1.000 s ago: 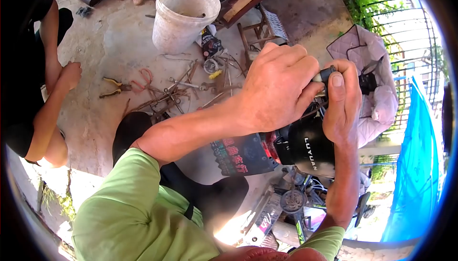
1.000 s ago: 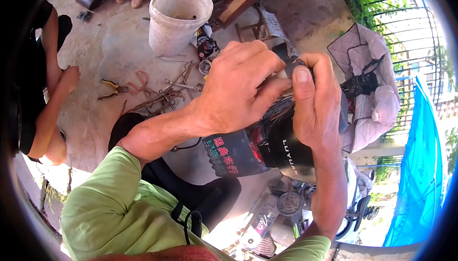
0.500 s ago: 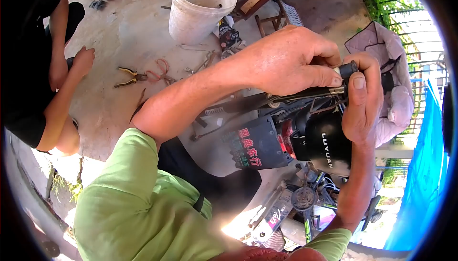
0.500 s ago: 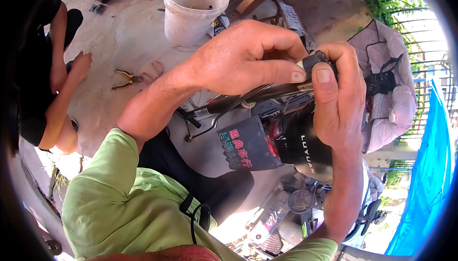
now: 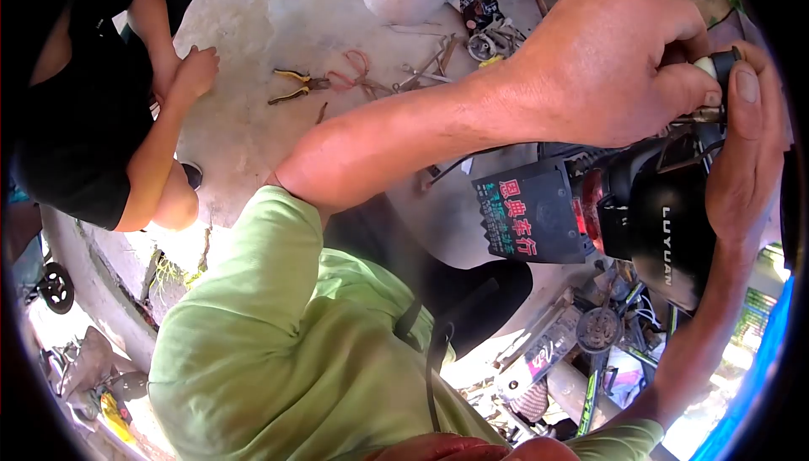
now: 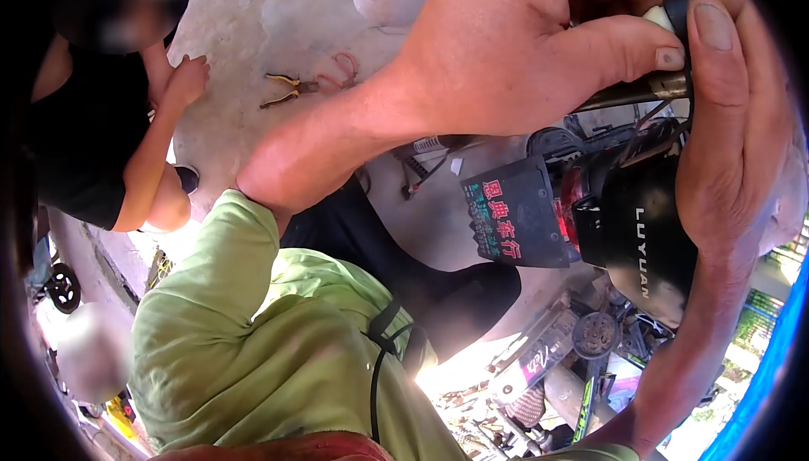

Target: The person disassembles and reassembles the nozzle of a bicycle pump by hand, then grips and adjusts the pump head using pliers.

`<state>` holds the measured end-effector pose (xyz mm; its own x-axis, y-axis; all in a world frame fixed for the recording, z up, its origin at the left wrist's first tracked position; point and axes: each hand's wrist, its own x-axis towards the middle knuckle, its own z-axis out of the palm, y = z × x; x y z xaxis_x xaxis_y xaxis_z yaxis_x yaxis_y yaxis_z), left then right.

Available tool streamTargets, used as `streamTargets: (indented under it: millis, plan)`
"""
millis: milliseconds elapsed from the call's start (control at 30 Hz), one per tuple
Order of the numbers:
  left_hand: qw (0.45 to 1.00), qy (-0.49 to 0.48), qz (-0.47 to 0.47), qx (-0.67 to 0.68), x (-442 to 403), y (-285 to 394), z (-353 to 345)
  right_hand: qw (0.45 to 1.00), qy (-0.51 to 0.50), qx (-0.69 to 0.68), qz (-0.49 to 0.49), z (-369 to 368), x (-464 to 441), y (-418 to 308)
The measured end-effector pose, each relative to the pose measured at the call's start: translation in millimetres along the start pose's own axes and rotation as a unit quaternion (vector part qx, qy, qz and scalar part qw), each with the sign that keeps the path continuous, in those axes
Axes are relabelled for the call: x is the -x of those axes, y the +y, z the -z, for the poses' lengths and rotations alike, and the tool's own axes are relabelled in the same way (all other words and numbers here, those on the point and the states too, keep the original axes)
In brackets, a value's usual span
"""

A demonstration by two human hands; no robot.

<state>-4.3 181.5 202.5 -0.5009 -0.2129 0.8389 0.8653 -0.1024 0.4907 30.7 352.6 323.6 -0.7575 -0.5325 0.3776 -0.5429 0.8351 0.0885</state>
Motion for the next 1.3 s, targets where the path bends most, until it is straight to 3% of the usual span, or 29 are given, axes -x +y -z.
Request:
streamTargets:
  millis: [67, 100, 167, 267, 367, 467, 600, 767, 867, 900, 1000, 1033, 1067, 1300]
  plan:
    - [0.988, -0.087, 0.108, 0.071, -5, 12, 17, 1.0, -0.021, -0.002, 0.009, 5, 2, 6]
    - [0.983, -0.123, 0.109, 0.075, -10, 13, 24, 0.999, -0.03, -0.005, 0.025, 6, 2, 6]
    - [0.95, -0.293, 0.025, 0.103, -37, 1, 52, 0.997, -0.039, -0.012, 0.069, 8, 1, 7]
    - [0.957, -0.266, -0.014, 0.116, -31, 23, 55, 0.985, -0.032, -0.023, 0.169, 9, -5, 11]
    - [0.957, -0.252, 0.013, 0.142, -26, 17, 50, 0.973, -0.044, -0.022, 0.225, 13, -11, 10]
    - [0.959, -0.236, -0.008, 0.159, -21, -1, 46, 0.981, -0.052, -0.016, 0.188, 13, -7, 9]
    - [0.984, -0.14, -0.019, 0.106, -12, 26, 41, 0.985, -0.065, 0.005, 0.158, 15, -7, 10]
    - [0.99, -0.041, -0.086, -0.103, 1, 14, 19, 0.996, -0.003, -0.047, 0.076, 2, -2, -13]
    - [0.999, -0.017, -0.02, -0.039, 7, 18, 14, 0.99, 0.033, -0.118, 0.072, -10, -3, -23]
    - [0.998, -0.03, -0.041, -0.027, 8, 13, 17, 0.989, 0.034, -0.132, 0.062, -10, -3, -23]
    - [0.978, -0.194, 0.065, 0.038, -6, 24, 43, 0.975, 0.03, -0.181, 0.129, -6, -9, -29]
    - [0.947, -0.263, 0.157, 0.102, -11, 27, 51, 0.972, 0.025, -0.191, 0.136, -5, -10, -27]
    - [0.931, -0.298, 0.166, 0.133, -15, 24, 55, 0.968, 0.02, -0.205, 0.142, -4, -10, -26]
    - [0.949, -0.276, 0.093, 0.125, -16, 17, 53, 0.962, 0.011, -0.219, 0.163, -3, -13, -23]
